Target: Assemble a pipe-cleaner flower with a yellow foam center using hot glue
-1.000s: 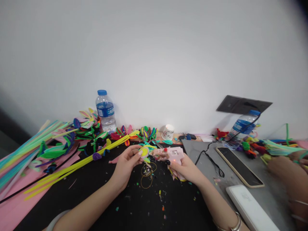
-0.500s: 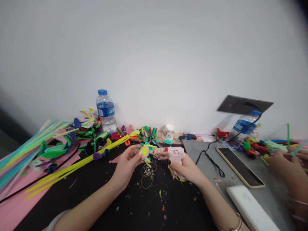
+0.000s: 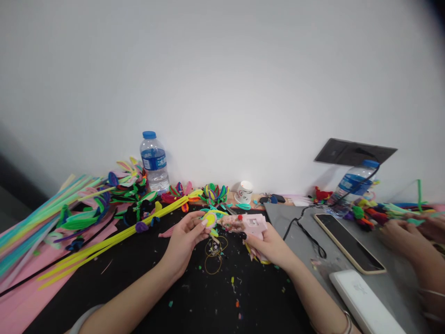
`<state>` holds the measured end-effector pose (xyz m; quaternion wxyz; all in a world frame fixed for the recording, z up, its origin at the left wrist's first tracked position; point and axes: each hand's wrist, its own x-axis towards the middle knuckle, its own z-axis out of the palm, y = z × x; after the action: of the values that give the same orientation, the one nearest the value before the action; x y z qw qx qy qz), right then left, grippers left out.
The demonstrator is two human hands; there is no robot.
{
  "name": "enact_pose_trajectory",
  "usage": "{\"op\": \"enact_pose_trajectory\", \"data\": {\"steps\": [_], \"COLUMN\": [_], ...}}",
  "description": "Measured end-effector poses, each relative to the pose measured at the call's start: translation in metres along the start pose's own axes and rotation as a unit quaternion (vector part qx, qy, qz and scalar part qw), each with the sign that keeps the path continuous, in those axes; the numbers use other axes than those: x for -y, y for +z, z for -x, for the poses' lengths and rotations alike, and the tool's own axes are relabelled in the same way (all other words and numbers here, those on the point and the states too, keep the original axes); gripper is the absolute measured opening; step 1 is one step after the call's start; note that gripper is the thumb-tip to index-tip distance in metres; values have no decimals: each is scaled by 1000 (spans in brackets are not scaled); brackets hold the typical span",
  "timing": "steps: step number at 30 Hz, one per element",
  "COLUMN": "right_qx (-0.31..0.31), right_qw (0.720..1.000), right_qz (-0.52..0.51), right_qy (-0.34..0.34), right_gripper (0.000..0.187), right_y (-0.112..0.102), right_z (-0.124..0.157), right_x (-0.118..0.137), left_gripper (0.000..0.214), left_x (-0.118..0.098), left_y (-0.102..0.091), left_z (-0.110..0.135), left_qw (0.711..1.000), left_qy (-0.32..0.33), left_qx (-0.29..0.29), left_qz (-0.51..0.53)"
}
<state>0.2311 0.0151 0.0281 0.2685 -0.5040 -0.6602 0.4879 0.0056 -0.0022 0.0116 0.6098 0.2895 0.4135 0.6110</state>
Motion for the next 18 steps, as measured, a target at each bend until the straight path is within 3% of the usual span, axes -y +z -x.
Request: {"op": "enact_pose_trajectory", "data": {"steps": [12,18], "right_qx": [-1,10], "right_qw": [1000,1000], "right_qz": [21,15], "right_qy": [5,4], "right_gripper": [20,8], "right_y": [3,3], "right_z": [3,4], "right_x": [8,8], "left_gripper": [36,37], "left_x": [5,4], "left_y": [-3,-2], "left_z": [-2,-2], "left_qw": [1000,1000], "left_qy": [-2,2], "left_qx": [-9,-15], "left_qz": [-10,-8]}}
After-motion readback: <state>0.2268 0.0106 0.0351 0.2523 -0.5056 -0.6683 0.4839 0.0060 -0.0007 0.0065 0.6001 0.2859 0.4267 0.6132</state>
